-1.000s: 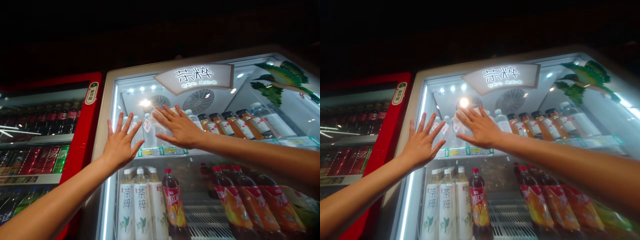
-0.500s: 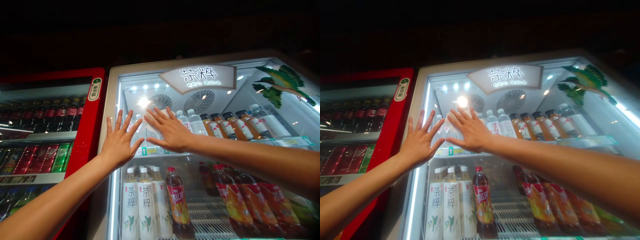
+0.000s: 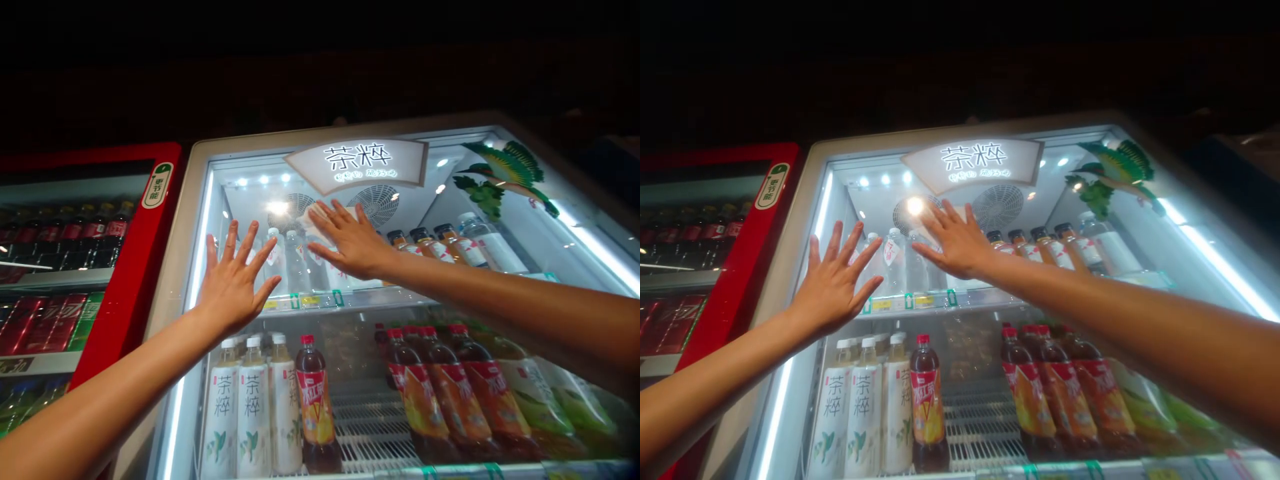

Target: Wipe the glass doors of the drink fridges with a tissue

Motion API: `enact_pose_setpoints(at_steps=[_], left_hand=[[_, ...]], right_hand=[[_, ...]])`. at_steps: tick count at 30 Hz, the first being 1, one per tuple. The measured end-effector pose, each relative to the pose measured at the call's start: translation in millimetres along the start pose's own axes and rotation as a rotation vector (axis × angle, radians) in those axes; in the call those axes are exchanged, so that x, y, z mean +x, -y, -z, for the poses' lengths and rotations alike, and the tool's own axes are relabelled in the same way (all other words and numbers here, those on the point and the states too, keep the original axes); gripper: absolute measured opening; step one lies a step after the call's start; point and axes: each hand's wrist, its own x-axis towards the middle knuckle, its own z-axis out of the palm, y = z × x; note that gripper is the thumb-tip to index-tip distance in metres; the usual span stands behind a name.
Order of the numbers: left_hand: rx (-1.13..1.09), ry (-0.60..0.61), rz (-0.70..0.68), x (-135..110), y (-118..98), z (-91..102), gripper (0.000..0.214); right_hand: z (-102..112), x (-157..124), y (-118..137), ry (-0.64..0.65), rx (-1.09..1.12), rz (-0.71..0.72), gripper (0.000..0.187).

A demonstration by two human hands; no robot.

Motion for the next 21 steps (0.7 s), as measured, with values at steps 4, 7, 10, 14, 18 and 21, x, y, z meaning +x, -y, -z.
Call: enact_pose_setpoints(at_steps=[4,7,10,14,18,21], left_hand=[[-0.012,-0.009,-0.023,16,-45,-5.8,0.066],[-0.033,-0.040,-0.029,34,-89,-12.2,0.065],[-0.064,-0.056,-0.036,59,-138,-16.7,0.065],[-0.105,-0.056,-0.039,93,-199,-20.0,0.065],[-0.126,-0.082,-0.039,116,-247,-28.2,0.064],[-0.138,-0.101,-0.055,129,-275,-36.6,0.064]], right_hand=[[9,-40,-31,-0.014,-0.014,0.166,0.084],[17,-70,-59,0.016,-0.035,0.196,0.082],[26,-96,-93,-0.002,-0.050,0.024,0.079],[36,-135,-142,0.015,-0.058,0.194,0.086],[49,-168,-204,0.018,-0.051,0.070,0.084],[55,-191,-239,-0.016,-0.047,-0.030,0.088]])
